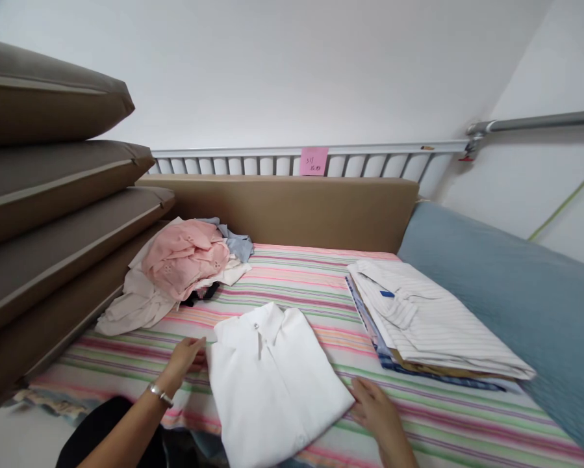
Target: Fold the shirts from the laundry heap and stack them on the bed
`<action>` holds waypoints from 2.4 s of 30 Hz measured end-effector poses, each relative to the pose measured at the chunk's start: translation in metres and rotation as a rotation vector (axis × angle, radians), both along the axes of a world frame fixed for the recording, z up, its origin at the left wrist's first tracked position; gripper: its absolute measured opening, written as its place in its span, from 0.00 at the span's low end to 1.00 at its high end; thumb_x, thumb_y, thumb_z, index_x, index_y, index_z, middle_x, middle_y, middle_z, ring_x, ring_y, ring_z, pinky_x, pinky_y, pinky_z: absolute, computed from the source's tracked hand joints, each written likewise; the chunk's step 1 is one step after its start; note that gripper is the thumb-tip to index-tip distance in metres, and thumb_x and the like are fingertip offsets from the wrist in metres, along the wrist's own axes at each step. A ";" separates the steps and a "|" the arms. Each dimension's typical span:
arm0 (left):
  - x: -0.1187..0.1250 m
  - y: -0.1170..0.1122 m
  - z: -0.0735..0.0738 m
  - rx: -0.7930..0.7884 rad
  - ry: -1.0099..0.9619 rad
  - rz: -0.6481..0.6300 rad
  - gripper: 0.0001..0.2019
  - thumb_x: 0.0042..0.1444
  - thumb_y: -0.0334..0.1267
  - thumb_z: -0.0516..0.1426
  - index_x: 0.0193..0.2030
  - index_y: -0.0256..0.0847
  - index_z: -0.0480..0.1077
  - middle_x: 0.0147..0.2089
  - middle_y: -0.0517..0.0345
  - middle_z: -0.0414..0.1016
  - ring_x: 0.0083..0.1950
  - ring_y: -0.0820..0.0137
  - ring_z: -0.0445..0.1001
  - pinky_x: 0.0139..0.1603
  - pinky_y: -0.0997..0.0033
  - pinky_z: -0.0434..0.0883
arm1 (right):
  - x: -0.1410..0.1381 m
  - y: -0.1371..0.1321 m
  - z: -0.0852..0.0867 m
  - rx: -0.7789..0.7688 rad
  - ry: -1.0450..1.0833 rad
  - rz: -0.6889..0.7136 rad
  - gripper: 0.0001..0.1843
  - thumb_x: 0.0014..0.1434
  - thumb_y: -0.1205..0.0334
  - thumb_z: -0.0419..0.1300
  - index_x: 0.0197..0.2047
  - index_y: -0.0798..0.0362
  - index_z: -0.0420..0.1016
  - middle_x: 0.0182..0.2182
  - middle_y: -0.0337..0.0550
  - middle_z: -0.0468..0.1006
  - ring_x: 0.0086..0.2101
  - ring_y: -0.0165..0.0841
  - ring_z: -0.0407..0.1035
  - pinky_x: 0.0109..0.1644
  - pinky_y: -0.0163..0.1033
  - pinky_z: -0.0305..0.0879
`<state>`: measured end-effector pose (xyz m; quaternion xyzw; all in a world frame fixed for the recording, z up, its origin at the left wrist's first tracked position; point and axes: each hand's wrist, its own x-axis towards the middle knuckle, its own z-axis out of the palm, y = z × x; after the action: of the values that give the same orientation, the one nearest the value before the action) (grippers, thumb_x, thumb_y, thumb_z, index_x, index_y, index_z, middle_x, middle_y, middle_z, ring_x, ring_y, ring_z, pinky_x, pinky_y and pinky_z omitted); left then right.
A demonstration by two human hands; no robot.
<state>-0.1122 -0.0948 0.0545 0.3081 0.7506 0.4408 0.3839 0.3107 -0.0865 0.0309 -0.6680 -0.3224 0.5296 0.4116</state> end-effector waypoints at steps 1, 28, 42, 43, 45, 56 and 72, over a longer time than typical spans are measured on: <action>0.003 -0.008 -0.002 -0.022 -0.020 -0.006 0.17 0.48 0.51 0.54 0.31 0.37 0.65 0.23 0.57 0.71 0.24 0.67 0.72 0.26 0.68 0.68 | -0.002 0.012 0.007 0.025 -0.133 0.065 0.19 0.44 0.49 0.61 0.36 0.52 0.72 0.30 0.48 0.80 0.32 0.43 0.74 0.38 0.46 0.70; 0.047 -0.013 0.002 0.194 -0.331 0.061 0.16 0.41 0.48 0.59 0.31 0.38 0.65 0.24 0.60 0.69 0.25 0.70 0.69 0.27 0.69 0.67 | -0.098 0.135 0.027 0.318 -0.580 0.499 0.13 0.46 0.51 0.56 0.23 0.51 0.73 0.26 0.43 0.78 0.32 0.40 0.71 0.37 0.41 0.62; 0.098 -0.021 0.016 0.533 0.274 -0.405 0.08 0.56 0.33 0.49 0.34 0.42 0.69 0.34 0.57 0.73 0.38 0.68 0.69 0.42 0.69 0.64 | -0.115 0.131 0.034 0.490 -0.447 0.390 0.17 0.43 0.44 0.53 0.27 0.49 0.68 0.28 0.40 0.76 0.34 0.39 0.69 0.39 0.39 0.61; 0.095 -0.017 0.014 0.513 0.132 -0.292 0.05 0.55 0.34 0.52 0.33 0.42 0.68 0.33 0.59 0.72 0.37 0.69 0.69 0.42 0.70 0.65 | -0.115 0.131 0.032 0.485 -0.425 0.382 0.18 0.43 0.43 0.52 0.28 0.49 0.68 0.28 0.40 0.76 0.34 0.38 0.69 0.39 0.39 0.62; 0.083 -0.011 0.008 0.419 -0.197 -0.022 0.02 0.50 0.36 0.55 0.30 0.41 0.66 0.30 0.61 0.70 0.34 0.71 0.69 0.39 0.72 0.65 | -0.116 0.133 0.026 0.457 -0.396 0.360 0.19 0.43 0.43 0.50 0.28 0.50 0.68 0.29 0.42 0.76 0.33 0.38 0.69 0.38 0.39 0.63; 0.060 0.001 0.010 0.312 -0.143 -0.074 0.09 0.44 0.42 0.60 0.30 0.39 0.70 0.29 0.56 0.75 0.33 0.65 0.72 0.35 0.69 0.67 | -0.122 0.155 0.026 0.327 -0.339 0.379 0.14 0.38 0.49 0.59 0.19 0.51 0.68 0.20 0.38 0.72 0.29 0.38 0.67 0.34 0.40 0.61; 0.045 0.010 -0.024 0.277 -0.176 0.111 0.13 0.44 0.47 0.58 0.27 0.39 0.65 0.24 0.61 0.69 0.28 0.67 0.69 0.32 0.68 0.67 | -0.120 0.155 0.022 0.291 -0.331 0.501 0.19 0.47 0.44 0.56 0.30 0.52 0.72 0.30 0.44 0.78 0.37 0.41 0.70 0.42 0.43 0.64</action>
<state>-0.0668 -0.0850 0.0307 0.2764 0.6620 0.5859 0.3768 0.1911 0.0682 0.0531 -0.5793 -0.6111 0.4471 0.3017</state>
